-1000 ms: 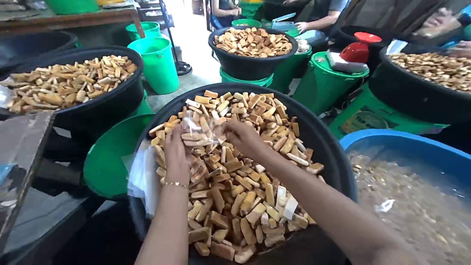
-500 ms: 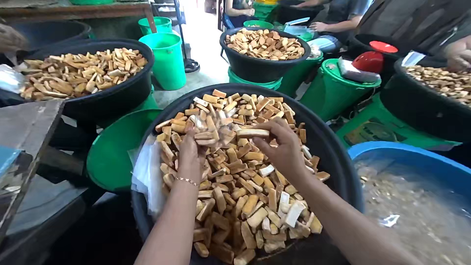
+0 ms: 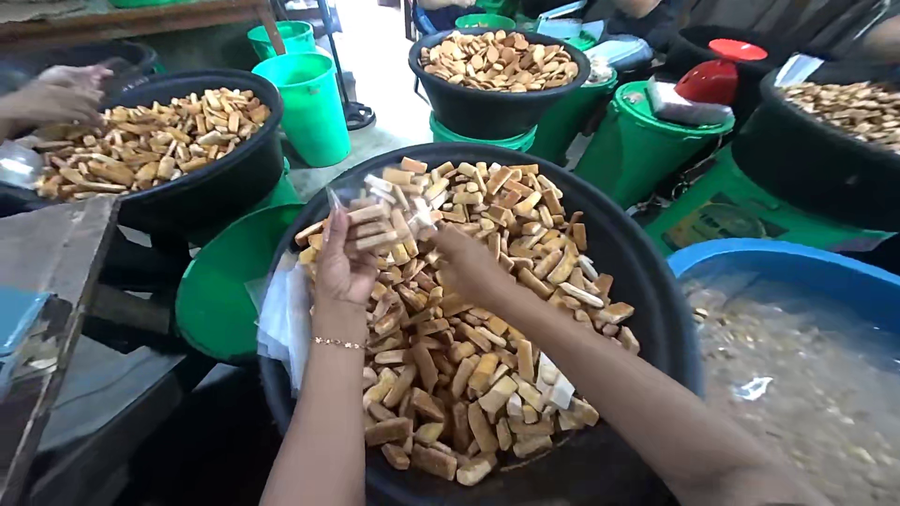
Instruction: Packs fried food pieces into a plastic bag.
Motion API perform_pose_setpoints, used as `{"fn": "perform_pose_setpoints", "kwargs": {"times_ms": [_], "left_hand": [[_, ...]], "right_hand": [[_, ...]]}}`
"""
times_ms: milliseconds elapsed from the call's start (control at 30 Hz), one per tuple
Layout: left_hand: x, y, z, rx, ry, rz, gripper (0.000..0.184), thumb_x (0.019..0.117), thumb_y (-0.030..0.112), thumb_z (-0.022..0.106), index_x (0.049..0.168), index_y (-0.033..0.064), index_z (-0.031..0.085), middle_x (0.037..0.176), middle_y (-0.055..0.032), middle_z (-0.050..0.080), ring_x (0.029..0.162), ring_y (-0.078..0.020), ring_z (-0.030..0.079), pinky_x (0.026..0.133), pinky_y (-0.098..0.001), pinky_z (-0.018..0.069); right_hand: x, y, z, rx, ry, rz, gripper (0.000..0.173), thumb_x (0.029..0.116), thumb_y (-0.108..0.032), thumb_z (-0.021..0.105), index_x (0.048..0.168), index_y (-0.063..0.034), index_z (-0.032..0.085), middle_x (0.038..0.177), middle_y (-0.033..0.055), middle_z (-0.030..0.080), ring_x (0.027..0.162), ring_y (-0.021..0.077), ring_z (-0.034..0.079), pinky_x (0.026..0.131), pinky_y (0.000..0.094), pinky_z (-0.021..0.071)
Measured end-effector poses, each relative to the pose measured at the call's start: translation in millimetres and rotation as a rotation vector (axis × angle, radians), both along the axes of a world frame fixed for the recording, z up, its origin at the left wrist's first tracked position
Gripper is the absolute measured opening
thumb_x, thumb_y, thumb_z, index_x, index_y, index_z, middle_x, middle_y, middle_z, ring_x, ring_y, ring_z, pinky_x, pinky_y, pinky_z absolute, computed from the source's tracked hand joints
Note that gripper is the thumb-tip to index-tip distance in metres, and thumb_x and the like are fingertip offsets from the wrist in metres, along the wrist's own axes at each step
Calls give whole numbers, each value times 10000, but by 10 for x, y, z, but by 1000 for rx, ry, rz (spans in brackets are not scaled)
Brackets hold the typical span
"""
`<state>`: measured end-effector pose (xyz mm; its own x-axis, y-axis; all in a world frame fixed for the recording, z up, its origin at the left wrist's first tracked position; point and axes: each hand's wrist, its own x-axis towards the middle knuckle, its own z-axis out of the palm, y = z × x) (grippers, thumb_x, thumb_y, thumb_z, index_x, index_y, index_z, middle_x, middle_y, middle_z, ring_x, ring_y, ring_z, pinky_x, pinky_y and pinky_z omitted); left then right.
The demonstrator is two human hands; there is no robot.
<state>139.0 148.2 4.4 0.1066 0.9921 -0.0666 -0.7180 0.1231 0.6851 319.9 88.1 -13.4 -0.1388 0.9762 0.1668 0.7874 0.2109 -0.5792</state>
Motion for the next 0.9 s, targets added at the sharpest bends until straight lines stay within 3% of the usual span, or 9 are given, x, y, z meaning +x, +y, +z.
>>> {"fn": "perform_pose_setpoints", "kwargs": {"times_ms": [100,167,300,433,500,600,767,833,900], "left_hand": [[-48,51,-7,-81,-25,77,233,1091,253,456,1151,96,616,966,-37,714,835,-125,721,721,-263,616],[-34,44,7,-147,-51,115,201,1076,249,492,1144,95,602,963,-37,702,860,-134,712,754,-273,610],[37,-7,54,-177,-56,114,184,1067,262,517,1140,107,585,985,-30,696,888,-124,706,784,-267,604],[226,-202,117,-102,0,-101,222,1083,275,475,1173,128,615,991,-27,722,855,-117,719,751,-258,611],[283,-312,116,-5,-6,-259,264,1094,248,439,1244,129,621,1063,-41,733,902,-131,729,790,-277,618],[309,-389,108,41,-19,-345,246,1077,214,467,1253,147,625,1025,-40,736,895,-132,730,801,-280,616],[278,-375,33,156,-115,-421,388,931,292,727,1285,159,638,1022,-42,746,908,-138,731,838,-296,614],[302,-391,39,151,-157,-401,372,865,305,796,1171,143,658,966,-49,744,874,-142,734,808,-306,621],[283,-392,30,165,-155,-442,410,854,316,812,1173,125,639,986,-66,739,896,-160,733,826,-322,618]], "right_hand": [[-138,42,-311,-372,-380,166,524,987,-8,567,1503,-44,488,1490,272,494,1378,485,467,1087,637,413],[-91,-9,-263,-322,-312,115,377,1024,-43,531,1395,1,575,1355,279,591,1252,470,579,1033,616,467],[146,-321,67,414,158,-62,208,945,-68,666,1136,11,692,1041,132,721,921,207,715,833,385,606],[200,-418,345,840,275,-129,204,899,-85,703,1094,-37,666,1275,128,626,1199,174,598,976,305,533],[172,-360,349,857,261,-133,185,896,-97,719,1062,-28,675,1331,174,554,1274,212,542,1043,324,499],[130,-297,409,770,335,-62,210,896,-77,713,1090,4,720,1351,202,589,1283,235,563,1051,351,500],[87,-231,473,825,495,4,227,931,-93,709,1151,-35,720,1284,105,581,1217,128,566,1018,267,514],[99,-219,466,717,451,44,248,922,-72,689,1163,-38,737,1245,111,654,1180,150,620,999,312,538],[135,-240,463,652,330,56,261,952,-67,651,1197,-52,740,1157,89,712,1094,127,671,952,294,565]]}}
